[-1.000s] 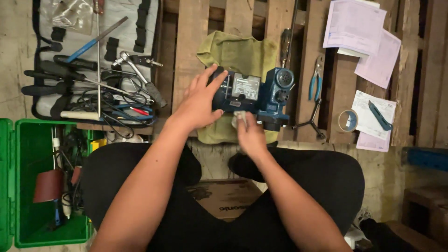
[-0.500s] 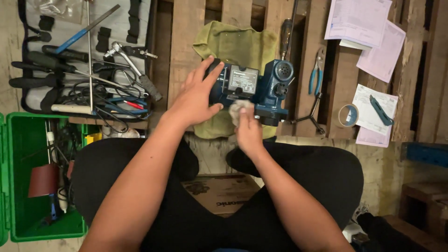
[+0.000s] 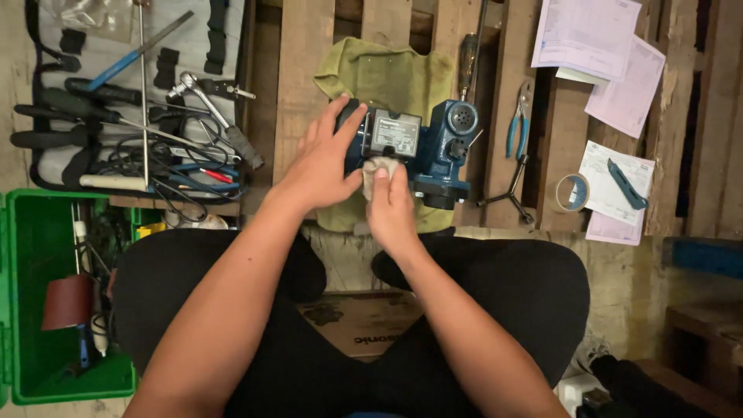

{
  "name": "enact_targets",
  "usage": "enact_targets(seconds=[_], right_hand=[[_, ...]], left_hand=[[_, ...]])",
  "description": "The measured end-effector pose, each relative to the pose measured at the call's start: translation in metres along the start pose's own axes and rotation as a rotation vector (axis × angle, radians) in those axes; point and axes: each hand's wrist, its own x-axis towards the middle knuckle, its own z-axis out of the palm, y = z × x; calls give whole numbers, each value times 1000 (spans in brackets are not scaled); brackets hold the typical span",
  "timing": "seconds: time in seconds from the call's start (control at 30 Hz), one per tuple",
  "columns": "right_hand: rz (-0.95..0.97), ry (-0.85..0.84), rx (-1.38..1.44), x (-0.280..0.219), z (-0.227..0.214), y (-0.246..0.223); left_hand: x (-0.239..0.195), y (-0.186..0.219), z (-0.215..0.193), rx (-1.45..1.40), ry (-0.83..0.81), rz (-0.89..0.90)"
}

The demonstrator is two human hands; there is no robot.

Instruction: Cleaning a water pump with a cloth and assembling components using a T-handle wrench on a wooden pallet.

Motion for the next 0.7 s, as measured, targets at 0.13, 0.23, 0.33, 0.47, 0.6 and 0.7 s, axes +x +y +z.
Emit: enact_targets(seconds=[0.13,0.23,0.33,0.47,0.6,0.7], right_hand=[[83,-105,-33,-22,-19,-30],[-78,-155,-147,-30,-38,-22],[-371,-44,-165,-27,-63,-21],[-574,219,-49,-20,-111,-32],[-496,318,3,4,-153,-12],[-399,297,76,12,-153,-12]], left_hand=[[-3,-4,1,-30,24,25],[-1,-4,3,-67,69,94],[3,1,6,-88,139,200],[8,8,9,-83,218,283],[19,-8,23,-71,216,256],[23,-12,25,-59,228,260]])
